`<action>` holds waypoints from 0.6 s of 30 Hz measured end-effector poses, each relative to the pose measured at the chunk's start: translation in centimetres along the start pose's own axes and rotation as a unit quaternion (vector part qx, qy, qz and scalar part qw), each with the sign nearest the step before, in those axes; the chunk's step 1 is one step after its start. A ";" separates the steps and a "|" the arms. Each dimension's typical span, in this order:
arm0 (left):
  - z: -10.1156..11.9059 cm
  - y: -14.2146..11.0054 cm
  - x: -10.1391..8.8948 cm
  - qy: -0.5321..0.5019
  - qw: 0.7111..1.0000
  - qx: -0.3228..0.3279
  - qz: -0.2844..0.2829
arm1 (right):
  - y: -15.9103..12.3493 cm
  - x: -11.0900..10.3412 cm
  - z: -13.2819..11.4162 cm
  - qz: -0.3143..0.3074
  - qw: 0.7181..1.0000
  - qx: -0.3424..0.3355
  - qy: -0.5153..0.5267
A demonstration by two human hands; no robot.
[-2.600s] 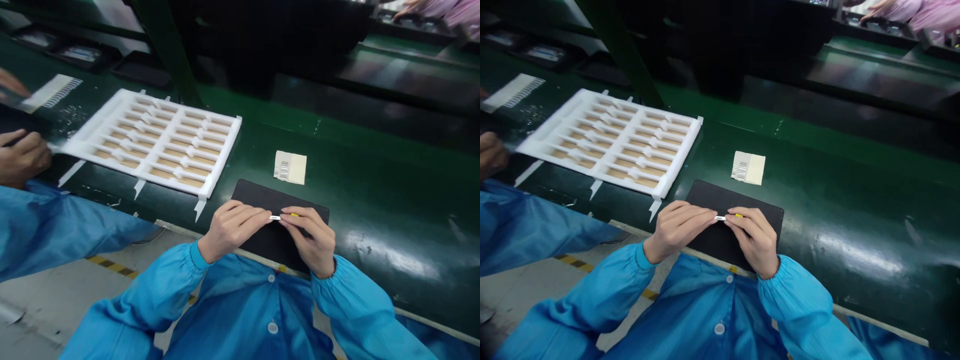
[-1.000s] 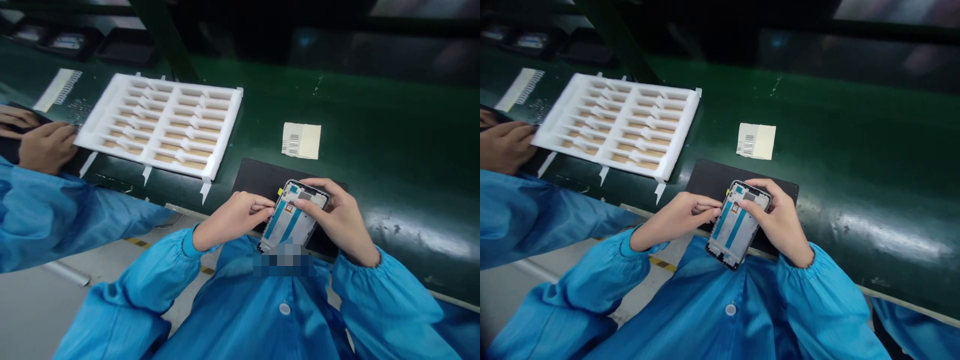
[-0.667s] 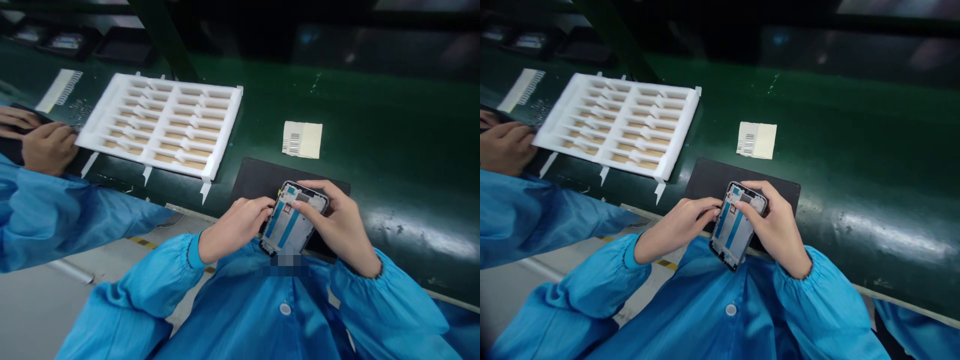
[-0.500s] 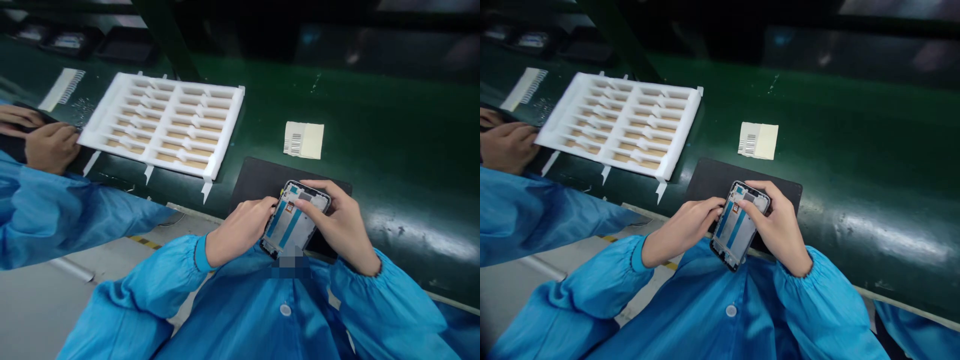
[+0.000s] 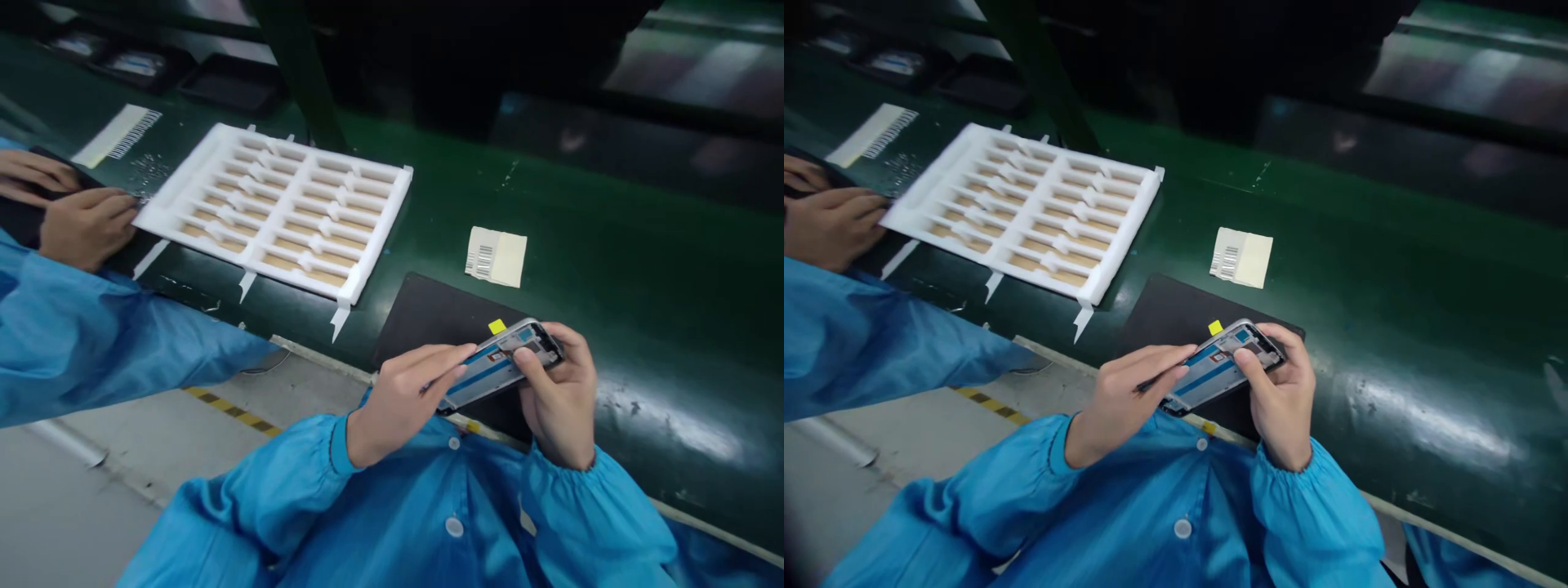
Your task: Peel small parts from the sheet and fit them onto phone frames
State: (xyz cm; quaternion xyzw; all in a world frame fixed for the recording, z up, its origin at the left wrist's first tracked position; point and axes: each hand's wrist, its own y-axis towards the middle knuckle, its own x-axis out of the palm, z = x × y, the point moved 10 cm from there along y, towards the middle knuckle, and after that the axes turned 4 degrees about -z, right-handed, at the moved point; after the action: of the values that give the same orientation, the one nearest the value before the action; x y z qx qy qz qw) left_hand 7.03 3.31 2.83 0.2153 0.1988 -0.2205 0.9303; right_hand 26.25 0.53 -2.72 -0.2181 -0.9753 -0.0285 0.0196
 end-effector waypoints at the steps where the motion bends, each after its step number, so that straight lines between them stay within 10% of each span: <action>1: 0.5 -0.3 -0.1 0.021 0.999 0.030 0.013 | -0.1 0.1 0.0 0.005 1.000 -0.001 0.009; 9: 0.5 -1.5 0.1 0.063 0.992 0.086 0.063 | -0.3 0.3 1.1 0.024 0.999 0.029 0.029; 18: -5.0 -1.4 1.9 -0.134 0.969 -0.181 0.102 | -3.6 2.4 -1.3 0.050 0.993 0.037 -0.104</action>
State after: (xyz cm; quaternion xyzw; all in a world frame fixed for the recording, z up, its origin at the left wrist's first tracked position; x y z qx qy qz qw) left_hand 6.54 3.99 -2.66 0.0307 0.0865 -0.1118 0.9895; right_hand 22.58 -1.83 -1.42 -0.2676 -0.9603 0.0315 -0.0720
